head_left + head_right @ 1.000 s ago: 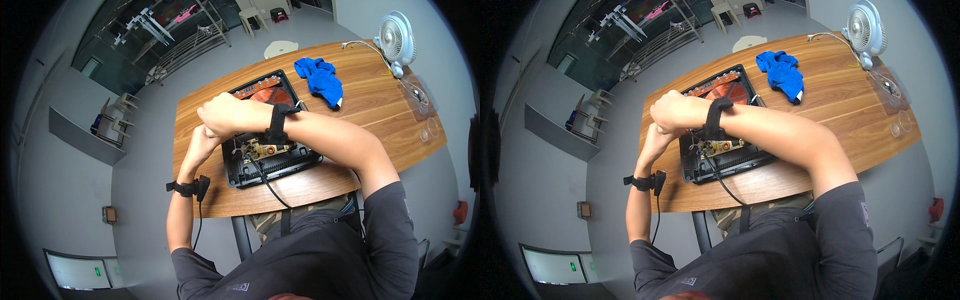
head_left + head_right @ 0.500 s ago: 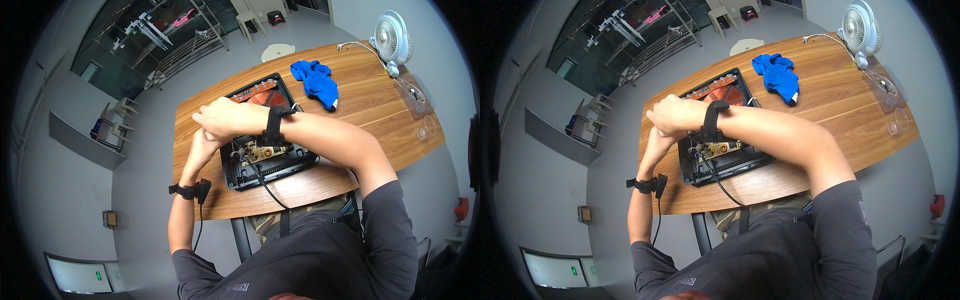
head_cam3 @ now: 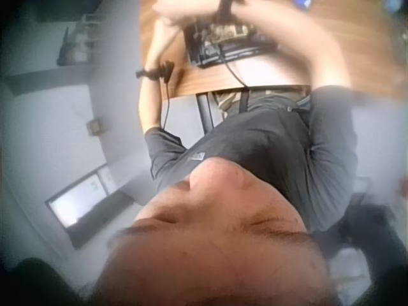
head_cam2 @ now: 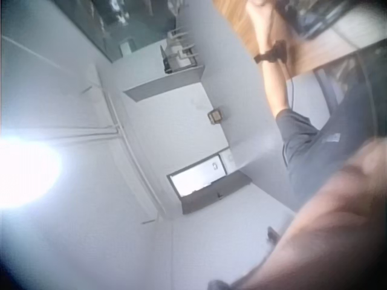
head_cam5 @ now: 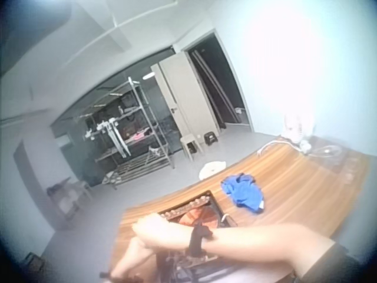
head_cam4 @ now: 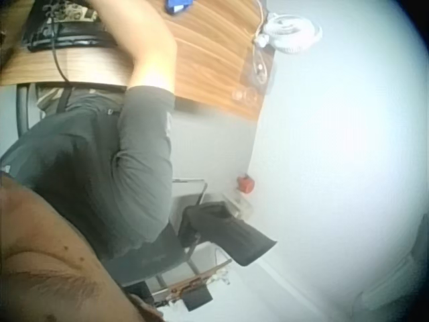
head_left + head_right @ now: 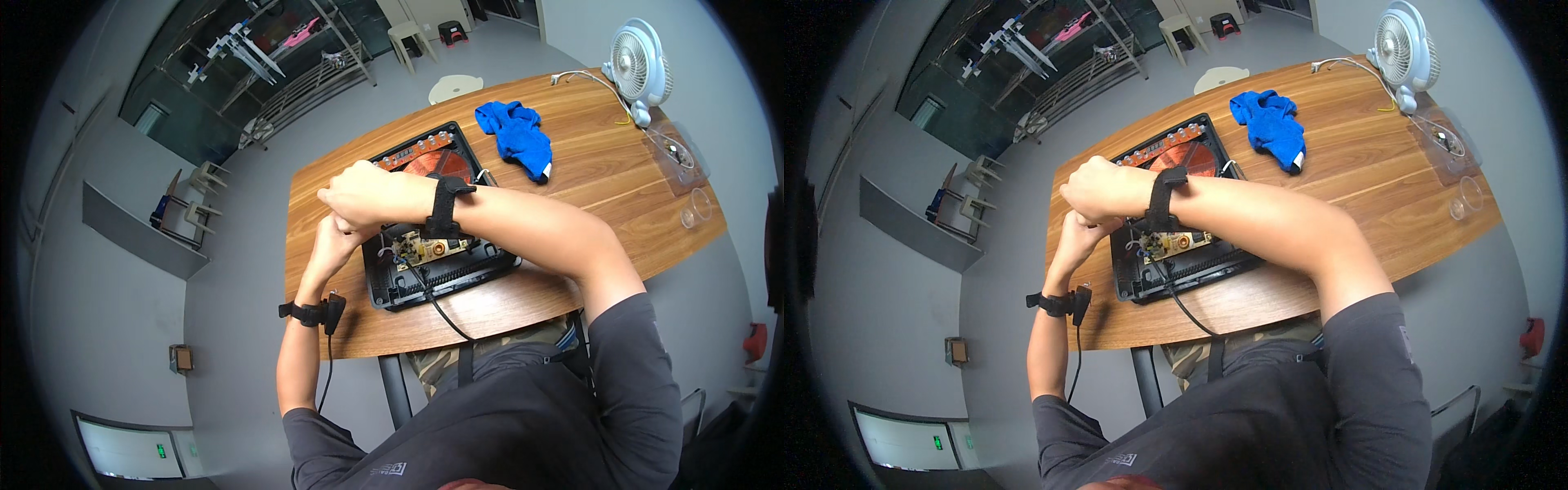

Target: The person uses a screwdriver to remove screws from the back and internal components of a black electronic device. They remove the back cover, then unscrew and lift out the copper heat sink and circuit board assembly, placing them on the table.

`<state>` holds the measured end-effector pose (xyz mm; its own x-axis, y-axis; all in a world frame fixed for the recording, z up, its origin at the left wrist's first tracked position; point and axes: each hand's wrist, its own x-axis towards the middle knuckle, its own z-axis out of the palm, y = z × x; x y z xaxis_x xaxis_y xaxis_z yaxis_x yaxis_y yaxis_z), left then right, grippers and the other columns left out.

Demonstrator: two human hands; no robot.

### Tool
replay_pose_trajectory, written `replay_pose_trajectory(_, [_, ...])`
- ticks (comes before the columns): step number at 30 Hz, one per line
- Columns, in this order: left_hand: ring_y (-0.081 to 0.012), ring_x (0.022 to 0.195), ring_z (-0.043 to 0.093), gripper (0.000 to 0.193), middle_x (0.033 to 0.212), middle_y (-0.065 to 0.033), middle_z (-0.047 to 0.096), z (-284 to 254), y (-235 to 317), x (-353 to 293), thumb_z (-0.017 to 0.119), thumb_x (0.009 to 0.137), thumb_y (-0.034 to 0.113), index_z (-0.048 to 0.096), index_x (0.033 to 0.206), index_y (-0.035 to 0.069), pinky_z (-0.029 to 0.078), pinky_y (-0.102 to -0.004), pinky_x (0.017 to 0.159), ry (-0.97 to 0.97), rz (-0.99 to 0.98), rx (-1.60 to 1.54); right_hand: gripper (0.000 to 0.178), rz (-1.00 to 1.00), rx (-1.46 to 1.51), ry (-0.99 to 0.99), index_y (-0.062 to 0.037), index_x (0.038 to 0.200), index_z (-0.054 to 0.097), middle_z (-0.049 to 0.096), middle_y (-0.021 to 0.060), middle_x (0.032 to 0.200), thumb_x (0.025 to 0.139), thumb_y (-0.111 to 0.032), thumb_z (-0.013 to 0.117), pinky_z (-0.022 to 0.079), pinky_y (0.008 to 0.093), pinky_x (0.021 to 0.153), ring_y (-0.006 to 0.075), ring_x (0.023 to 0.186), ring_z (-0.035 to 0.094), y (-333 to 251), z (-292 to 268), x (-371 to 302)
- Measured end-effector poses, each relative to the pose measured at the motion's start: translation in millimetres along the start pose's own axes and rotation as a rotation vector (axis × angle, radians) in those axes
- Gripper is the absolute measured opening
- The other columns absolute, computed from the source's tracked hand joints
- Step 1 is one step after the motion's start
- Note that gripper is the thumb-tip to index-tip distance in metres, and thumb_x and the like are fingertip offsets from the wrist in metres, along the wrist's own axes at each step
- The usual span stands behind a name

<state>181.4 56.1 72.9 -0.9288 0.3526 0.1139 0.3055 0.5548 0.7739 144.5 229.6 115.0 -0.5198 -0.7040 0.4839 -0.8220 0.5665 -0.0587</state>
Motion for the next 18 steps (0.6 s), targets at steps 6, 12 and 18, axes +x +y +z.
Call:
replay_pose_trajectory(6, [-0.0122,0.088,0.07,0.019,0.092,-0.0062,0.076,-1.4,-9.9,-0.9,0.08,0.087,0.009,0.074,0.101,-0.003,0.056,-0.029,0.079,0.008,-0.012,-0.023,0.032,-0.082,0.044,-0.057,0.0012,0.1,0.072,0.072,0.0205,0.08,0.085,-0.027,0.068,0.058,0.0457,0.064,0.037,0.071,0.072,3.4,-4.7,0.7])
replay_pose_trajectory(12, [-0.0095,0.078,0.067,0.015,0.085,-0.0038,0.075,4.6,0.7,5.0,0.08,0.086,0.009,0.075,0.096,-0.001,0.054,-0.0278,0.07,0.047,-0.049,0.113,0.033,0.027,-0.043,0.021,-0.001,0.069,0.074,0.073,0.0196,0.078,0.085,-0.029,0.068,0.058,0.0447,0.061,0.0346,0.069,0.072,-1.7,-8.7,1.6])
replay_pose_trajectory(18, [-0.0145,0.089,0.067,0.024,0.094,-0.0079,0.075,6.9,2.8,4.3,0.08,0.086,0.013,0.071,0.1,-0.004,0.055,-0.0323,0.079,0.046,0.031,0.036,0.04,-0.048,0.192,-0.183,-0.0007,0.117,0.058,0.068,0.0222,0.108,0.086,-0.024,0.066,0.056,0.0512,0.079,0.0411,0.092,0.071,6.9,-12.2,-1.1])
